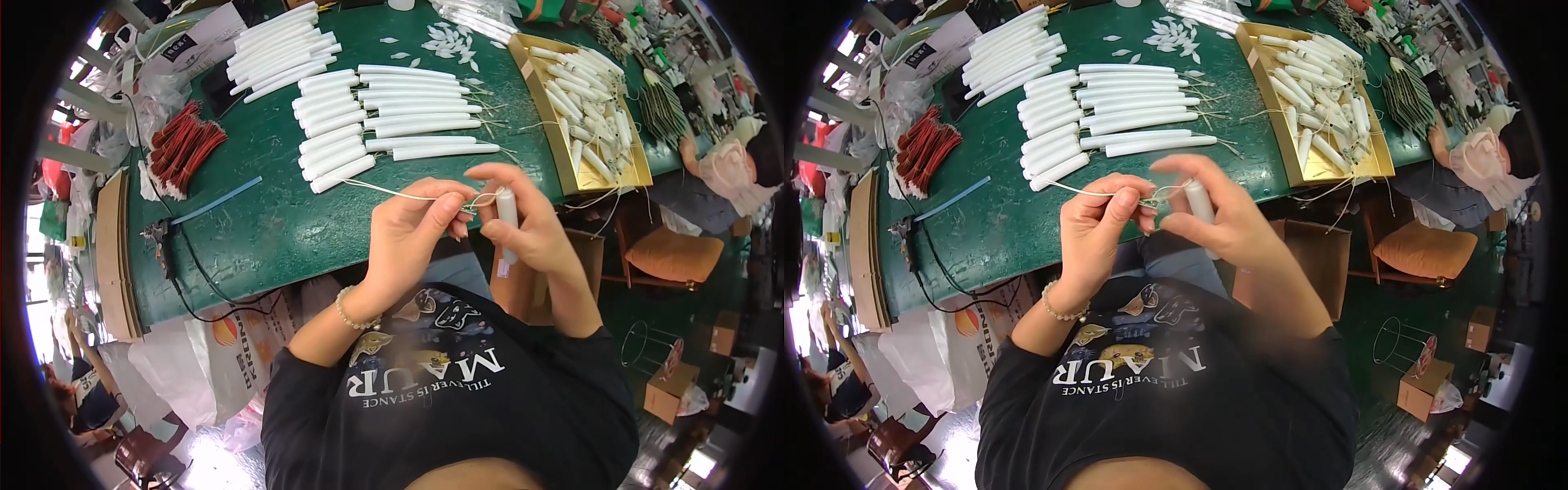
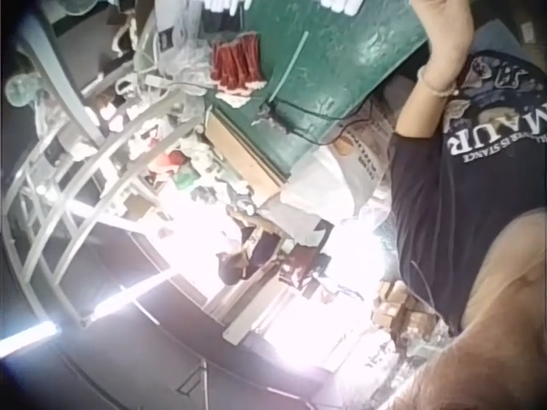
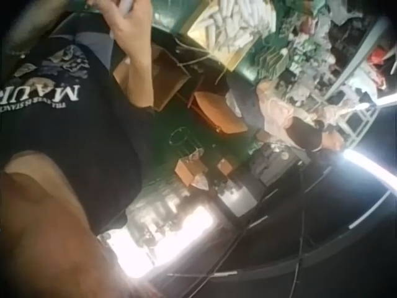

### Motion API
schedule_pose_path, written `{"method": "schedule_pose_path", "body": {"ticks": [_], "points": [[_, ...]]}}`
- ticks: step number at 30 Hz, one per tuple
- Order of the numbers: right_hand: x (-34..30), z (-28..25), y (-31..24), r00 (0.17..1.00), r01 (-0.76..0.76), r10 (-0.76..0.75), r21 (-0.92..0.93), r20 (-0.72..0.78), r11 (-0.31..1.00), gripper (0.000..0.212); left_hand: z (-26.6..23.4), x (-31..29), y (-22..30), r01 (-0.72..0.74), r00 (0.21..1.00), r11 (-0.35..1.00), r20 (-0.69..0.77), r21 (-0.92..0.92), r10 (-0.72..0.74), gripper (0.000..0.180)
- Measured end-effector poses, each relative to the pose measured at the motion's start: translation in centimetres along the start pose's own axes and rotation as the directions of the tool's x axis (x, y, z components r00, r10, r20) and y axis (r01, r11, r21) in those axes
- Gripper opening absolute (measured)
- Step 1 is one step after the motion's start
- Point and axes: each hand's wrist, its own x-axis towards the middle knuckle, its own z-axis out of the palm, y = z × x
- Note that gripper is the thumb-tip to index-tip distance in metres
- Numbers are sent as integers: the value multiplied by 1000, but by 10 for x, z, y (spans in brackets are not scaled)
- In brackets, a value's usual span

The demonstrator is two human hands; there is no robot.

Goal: Assembling white plastic tubes with clear wiring on a factory production line.

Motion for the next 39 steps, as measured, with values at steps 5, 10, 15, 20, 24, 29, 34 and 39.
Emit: {"method": "schedule_pose_path", "body": {"ticks": [5, 10, 15, 20, 24, 29, 34, 39], "points": [[6, 17, 15, 970, 152, -182, -187, -159, 971, 27, -7, 2, -7, -32, 999, 995, 3, 92, 32, 17], [8, 29, 17, 870, 216, -351, -371, -346, 903, 20, -12, 1, -10, -30, 999, 987, -40, 161, 37, 16], [8, 22, 25, 884, 272, -417, -492, -213, 827, 19, -13, -1, -8, -55, 997, 992, -38, 113, 59, 15], [11, 34, 14, 963, 43, -115, -281, -245, 959, 16, -17, -2, -13, -73, 992, 989, -96, 126, 85, 16], [14, 36, 24, 904, 242, -337, -336, -264, 910, 12, -19, 0, -8, -59, 995, 984, -72, 168, 72, 16], [8, 35, 23, 907, 188, -245, -192, -343, 963, 10, -22, 2, -5, -108, 994, 964, 27, 244, 105, 20], [5, 19, 23, 849, 142, -154, -63, -505, 988, 8, -51, 11, 4, -19, 979, 971, -204, -239, -31, 31], [3, 9, 19, 828, 135, -176, -115, -532, 984, 9, -86, 17, 21, 67, 988, 846, -82, -529, -130, 33]]}}
